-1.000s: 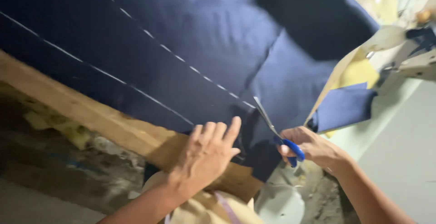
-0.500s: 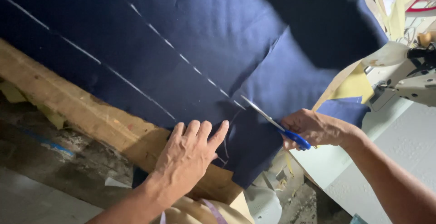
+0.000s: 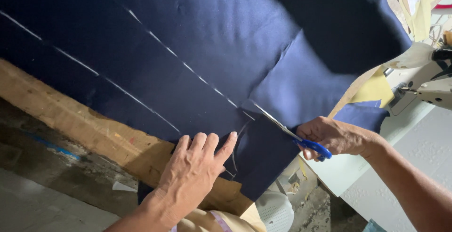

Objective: Cutting fabric with scissors and using a paper pattern to mark lines for garment construction

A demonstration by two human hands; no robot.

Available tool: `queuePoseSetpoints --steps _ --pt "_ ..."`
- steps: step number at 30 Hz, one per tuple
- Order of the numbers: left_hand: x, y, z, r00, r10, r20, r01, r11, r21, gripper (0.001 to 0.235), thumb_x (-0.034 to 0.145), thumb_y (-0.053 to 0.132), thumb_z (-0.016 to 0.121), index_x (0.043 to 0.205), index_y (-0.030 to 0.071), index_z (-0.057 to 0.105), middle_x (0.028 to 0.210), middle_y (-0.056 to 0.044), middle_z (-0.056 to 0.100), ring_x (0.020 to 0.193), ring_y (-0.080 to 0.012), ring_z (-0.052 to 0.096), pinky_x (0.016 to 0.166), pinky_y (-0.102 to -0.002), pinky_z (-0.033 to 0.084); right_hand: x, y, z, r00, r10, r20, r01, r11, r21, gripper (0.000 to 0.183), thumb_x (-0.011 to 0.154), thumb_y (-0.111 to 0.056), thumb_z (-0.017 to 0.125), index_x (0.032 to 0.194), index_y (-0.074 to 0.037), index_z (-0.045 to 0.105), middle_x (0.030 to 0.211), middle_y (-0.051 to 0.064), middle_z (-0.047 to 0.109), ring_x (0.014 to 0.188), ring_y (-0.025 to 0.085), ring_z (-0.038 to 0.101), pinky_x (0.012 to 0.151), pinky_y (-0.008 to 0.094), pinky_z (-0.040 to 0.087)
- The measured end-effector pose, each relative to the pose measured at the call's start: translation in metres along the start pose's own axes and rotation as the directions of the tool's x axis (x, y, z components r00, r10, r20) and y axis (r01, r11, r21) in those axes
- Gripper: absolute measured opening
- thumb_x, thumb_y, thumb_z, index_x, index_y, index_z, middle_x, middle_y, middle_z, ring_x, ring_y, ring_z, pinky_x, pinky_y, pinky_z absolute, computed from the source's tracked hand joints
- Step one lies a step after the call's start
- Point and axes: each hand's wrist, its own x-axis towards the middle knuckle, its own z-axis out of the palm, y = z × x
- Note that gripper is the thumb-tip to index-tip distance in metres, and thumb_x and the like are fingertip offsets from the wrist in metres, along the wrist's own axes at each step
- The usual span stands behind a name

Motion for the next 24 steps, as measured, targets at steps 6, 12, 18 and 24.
queuePoseSetpoints --steps 6,12,18,24 --pt "0.0 0.001 0.0 1.0 -0.001 0.015 0.0 1.0 0.03 0.064 0.087 0.018 0.053 0.151 0.023 0.048 0.091 -0.003 0.053 0.077 -0.0217 0.051 0.068 -0.038 0.046 0.002 0.006 0.002 0.992 0.066 -0.111 -0.083 0.984 -0.16 0.043 0.072 -0.047 0.089 0.072 -0.007 0.072 0.055 0.001 0.06 0.048 0.012 0.05 0.045 0.03 0.036" --pt "0.001 0.0 -0.002 0.999 0.009 0.037 -0.009 1.0 0.013 0.063 0.09 0.015 0.05 0.152 0.022 0.046 0.091 -0.004 0.053 0.077 -0.022 0.051 0.067 -0.038 0.045 -0.003 -0.024 0.015 0.9 0.333 -0.28 -0.402 0.883 -0.242 0.03 0.071 -0.025 0.1 0.07 -0.012 0.073 0.057 0.0 0.056 0.054 0.012 0.052 0.051 0.03 0.036" --pt "0.001 0.001 -0.002 1.0 -0.004 0.025 0.004 0.999 0.033 0.062 0.09 0.016 0.05 0.151 0.024 0.048 0.088 -0.002 0.051 0.075 -0.0211 0.049 0.065 -0.038 0.044 0.002 -0.026 0.019 0.873 0.365 -0.322 -0.456 0.845 -0.279 0.04 0.071 -0.035 0.101 0.068 -0.011 0.069 0.056 0.001 0.053 0.052 0.013 0.05 0.051 0.031 0.037" --pt "0.0 0.003 0.001 1.0 -0.014 0.014 0.013 1.0 0.022 0.062 0.09 0.014 0.051 0.15 0.026 0.049 0.088 -0.001 0.051 0.075 -0.0202 0.05 0.067 -0.037 0.044 0.011 -0.034 0.009 0.949 0.226 -0.219 -0.303 0.846 -0.438 0.052 0.066 -0.052 0.099 0.065 -0.013 0.065 0.051 -0.002 0.058 0.048 0.01 0.052 0.048 0.029 0.043"
